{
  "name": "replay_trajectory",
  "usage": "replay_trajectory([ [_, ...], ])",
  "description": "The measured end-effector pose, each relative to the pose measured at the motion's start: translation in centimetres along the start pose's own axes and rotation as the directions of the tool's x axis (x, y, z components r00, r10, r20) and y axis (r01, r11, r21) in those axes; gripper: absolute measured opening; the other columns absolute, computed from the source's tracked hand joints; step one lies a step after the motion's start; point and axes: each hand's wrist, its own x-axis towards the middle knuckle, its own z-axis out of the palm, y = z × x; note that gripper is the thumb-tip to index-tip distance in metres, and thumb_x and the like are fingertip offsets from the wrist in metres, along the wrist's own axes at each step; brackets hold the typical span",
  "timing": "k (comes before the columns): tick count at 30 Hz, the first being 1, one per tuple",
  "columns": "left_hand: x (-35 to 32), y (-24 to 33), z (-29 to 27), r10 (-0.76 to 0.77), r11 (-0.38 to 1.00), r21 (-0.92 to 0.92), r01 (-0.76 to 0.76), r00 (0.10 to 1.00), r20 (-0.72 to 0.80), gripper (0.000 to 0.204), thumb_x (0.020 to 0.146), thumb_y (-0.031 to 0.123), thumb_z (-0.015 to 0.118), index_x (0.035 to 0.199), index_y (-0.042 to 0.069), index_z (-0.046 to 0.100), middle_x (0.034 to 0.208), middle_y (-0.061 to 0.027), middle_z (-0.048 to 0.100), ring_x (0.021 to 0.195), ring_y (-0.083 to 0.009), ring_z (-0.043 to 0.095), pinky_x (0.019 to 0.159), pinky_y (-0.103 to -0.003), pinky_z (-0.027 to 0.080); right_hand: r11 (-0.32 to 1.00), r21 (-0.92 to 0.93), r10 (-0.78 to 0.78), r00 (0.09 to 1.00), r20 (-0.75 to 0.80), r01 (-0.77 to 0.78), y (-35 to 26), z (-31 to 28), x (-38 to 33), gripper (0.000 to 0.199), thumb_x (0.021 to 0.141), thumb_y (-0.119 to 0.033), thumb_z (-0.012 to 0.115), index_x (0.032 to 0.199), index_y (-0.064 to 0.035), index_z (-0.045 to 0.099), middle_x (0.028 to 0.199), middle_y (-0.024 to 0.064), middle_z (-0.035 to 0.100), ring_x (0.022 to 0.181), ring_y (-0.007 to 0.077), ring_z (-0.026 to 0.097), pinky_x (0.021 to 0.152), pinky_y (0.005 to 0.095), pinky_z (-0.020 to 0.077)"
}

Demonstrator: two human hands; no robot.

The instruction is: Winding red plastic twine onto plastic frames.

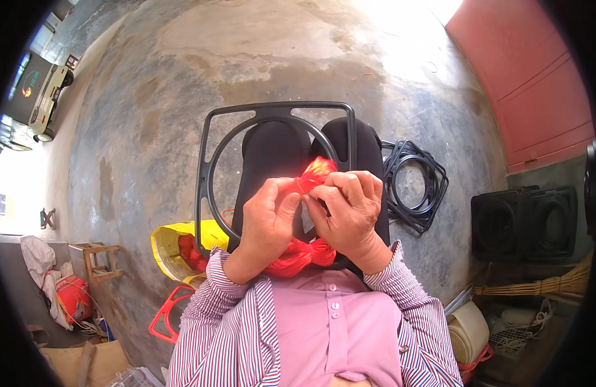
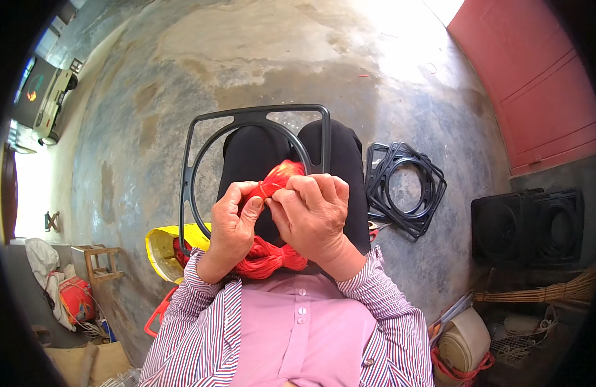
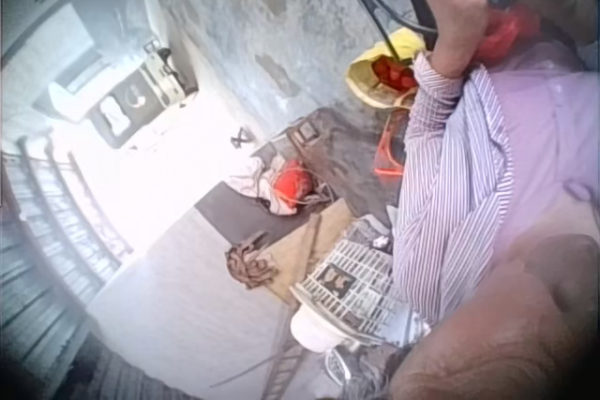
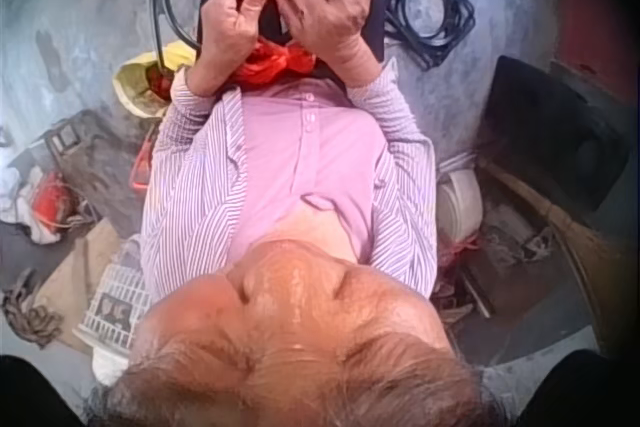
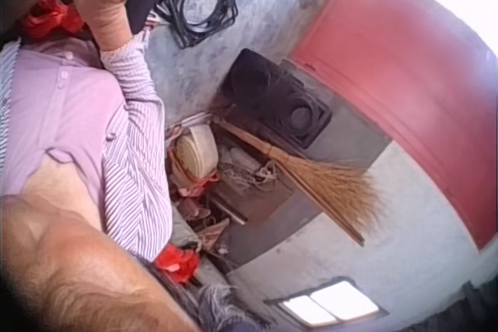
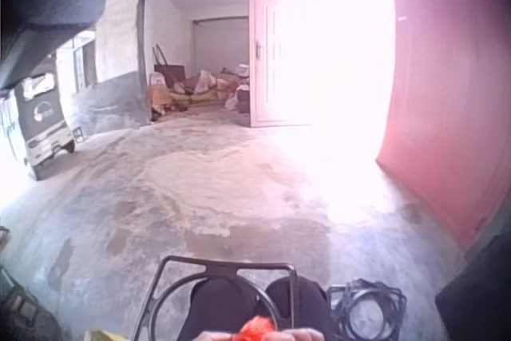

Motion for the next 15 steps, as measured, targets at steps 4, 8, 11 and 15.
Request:
replay_trajectory([
  [4, -0.36, 0.19, 0.23, 0.062, 0.997, 0.037, -0.061, 0.998, -0.032, 0.024, 0.094, 0.018, 0.062, 0.108, -0.001, 0.061, 0.095, -0.0191, 0.067, 0.086, -0.0342, 0.067, 0.074, -0.036, 0.052, 0.995, 0.037, 0.092, 0.996, 0.007, -0.092, -0.21, 0.11, -0.01, 0.018, 0.067, -0.016, 0.077, 0.082, -0.0147, 0.066, 0.088, -0.0012, 0.058, 0.081, 0.0188, 0.056, 0.076, 0.0351, 0.0390],
  [8, -0.56, 0.44, 0.58, 0.135, 0.986, 0.109, -0.129, 0.990, -0.048, 0.024, 0.091, 0.016, 0.065, 0.107, -0.002, 0.061, 0.094, -0.0196, 0.066, 0.083, -0.0368, 0.066, 0.072, -0.038, 0.052, 0.997, 0.011, 0.082, 0.996, -0.021, -0.082, -0.30, 0.32, 0.06, 0.019, 0.066, -0.015, 0.076, 0.082, -0.0138, 0.065, 0.088, -0.0006, 0.058, 0.080, 0.0193, 0.056, 0.076, 0.0351, 0.0395],
  [11, -0.65, 0.73, 0.73, 0.147, 0.984, 0.109, -0.143, 0.989, -0.030, 0.023, 0.091, 0.015, 0.065, 0.106, -0.002, 0.061, 0.092, -0.0195, 0.066, 0.081, -0.0363, 0.066, 0.070, -0.038, 0.052, 0.997, 0.009, 0.075, 0.995, -0.064, -0.075, -0.17, 0.36, 0.12, 0.020, 0.063, -0.012, 0.074, 0.080, -0.0132, 0.063, 0.087, -0.0001, 0.058, 0.080, 0.0198, 0.056, 0.076, 0.0353, 0.0398],
  [15, -0.34, 1.03, 0.45, 0.060, 0.998, 0.033, -0.062, 0.997, 0.054, 0.020, 0.091, 0.013, 0.065, 0.104, -0.002, 0.062, 0.087, -0.0182, 0.067, 0.074, -0.0286, 0.067, 0.067, -0.034, 0.051, 0.995, 0.057, 0.090, 0.994, -0.066, -0.086, 0.68, 0.08, 0.25, 0.018, 0.060, -0.009, 0.071, 0.074, -0.0126, 0.060, 0.085, 0.0009, 0.058, 0.079, 0.0210, 0.056, 0.074, 0.0353, 0.0404],
])
